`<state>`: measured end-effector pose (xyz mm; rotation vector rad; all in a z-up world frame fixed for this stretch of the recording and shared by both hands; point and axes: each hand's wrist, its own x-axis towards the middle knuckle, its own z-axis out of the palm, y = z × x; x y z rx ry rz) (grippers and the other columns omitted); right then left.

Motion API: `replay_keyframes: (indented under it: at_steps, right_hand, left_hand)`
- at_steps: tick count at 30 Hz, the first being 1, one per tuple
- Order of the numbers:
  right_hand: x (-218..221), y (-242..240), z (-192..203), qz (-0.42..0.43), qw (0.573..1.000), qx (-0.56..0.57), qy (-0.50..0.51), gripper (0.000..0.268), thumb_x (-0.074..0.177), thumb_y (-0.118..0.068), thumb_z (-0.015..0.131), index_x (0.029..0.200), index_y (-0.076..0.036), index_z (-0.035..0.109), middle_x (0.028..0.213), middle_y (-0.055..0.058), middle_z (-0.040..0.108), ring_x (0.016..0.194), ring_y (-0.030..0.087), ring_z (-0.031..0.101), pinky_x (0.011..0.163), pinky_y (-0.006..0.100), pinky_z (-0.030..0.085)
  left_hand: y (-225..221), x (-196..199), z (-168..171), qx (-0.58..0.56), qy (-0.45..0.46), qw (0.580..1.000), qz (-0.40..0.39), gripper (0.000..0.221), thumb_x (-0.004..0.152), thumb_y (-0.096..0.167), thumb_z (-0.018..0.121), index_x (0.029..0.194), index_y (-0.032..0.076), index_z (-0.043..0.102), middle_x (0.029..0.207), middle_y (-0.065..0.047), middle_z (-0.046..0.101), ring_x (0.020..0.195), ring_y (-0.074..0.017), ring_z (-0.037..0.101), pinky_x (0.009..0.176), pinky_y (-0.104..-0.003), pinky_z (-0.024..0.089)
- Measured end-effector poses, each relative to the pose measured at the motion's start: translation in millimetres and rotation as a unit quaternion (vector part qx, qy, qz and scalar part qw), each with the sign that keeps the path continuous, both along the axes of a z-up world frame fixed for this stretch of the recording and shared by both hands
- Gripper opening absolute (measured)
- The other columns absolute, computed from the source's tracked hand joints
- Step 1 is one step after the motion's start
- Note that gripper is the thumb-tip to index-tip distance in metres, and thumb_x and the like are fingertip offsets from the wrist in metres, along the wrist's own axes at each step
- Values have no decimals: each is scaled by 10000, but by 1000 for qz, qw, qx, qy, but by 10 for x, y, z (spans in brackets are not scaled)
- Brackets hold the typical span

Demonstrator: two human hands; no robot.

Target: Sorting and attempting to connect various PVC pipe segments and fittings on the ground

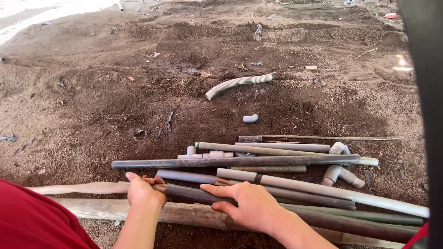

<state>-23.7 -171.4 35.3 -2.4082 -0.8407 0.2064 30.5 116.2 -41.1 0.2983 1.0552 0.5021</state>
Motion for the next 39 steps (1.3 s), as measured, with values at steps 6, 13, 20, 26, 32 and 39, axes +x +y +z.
replay_keyframes:
  at_steps: [6, 13, 20, 26, 32, 39]
  right_hand:
    - [83, 84, 4, -42, 991, -30, 125, 470, 935, -453, 657, 1402, -441, 716, 1408, -90, 748, 982, 216, 777, 893, 339, 592]
    - [260, 212, 2, -38, 962, 3, 270, 472, 933, -349, 728, 1402, -374, 772, 1046, -74, 718, 811, 115, 612, 731, 276, 471]
    - [135, 264, -214, 15, 987, -61, -151, 452, 945, -407, 706, 1395, -384, 730, 962, 126, 818, 1080, 345, 743, 662, 492, 579]
    - [183, 310, 70, -73, 974, -40, 210, 458, 890, -433, 711, 1343, -465, 773, 1356, -104, 769, 1203, 144, 742, 1057, 285, 558]
    - [69, 364, -145, -91, 950, 48, 295, 478, 914, -327, 723, 1382, -377, 804, 966, -124, 834, 688, 36, 609, 715, 193, 541]
    - [179, 294, -129, 2, 996, -43, 73, 491, 937, -480, 652, 1425, -451, 701, 1401, -79, 749, 1475, 243, 529, 1096, 416, 499]
  left_hand:
    - [-49, -39, -98, 15, -7, 999, -49, 404, 1194, 346, 494, 818, 202, 460, 632, 119, 427, 456, 12, 332, 433, -127, 332]
    - [42, -55, -193, 39, 14, 998, -57, 275, 1185, 267, 464, 932, 167, 506, 685, 107, 424, 491, -6, 334, 465, -149, 345]
    - [180, 46, -370, 57, 69, 995, -51, 119, 1055, 91, 413, 980, 138, 493, 694, 48, 498, 581, -105, 548, 643, -230, 524]
    - [185, 16, -393, 42, 30, 997, -58, 163, 1115, 121, 367, 974, 166, 438, 725, 63, 444, 583, -72, 505, 598, -167, 421]
    - [120, -56, -166, 52, 32, 996, -65, 87, 1113, 132, 454, 1032, 119, 481, 743, 45, 498, 582, -69, 507, 582, -182, 491]
    - [-40, -171, 177, -4, 28, 999, -33, 206, 1125, 145, 463, 921, 155, 442, 617, 98, 426, 486, -33, 454, 507, -131, 479]
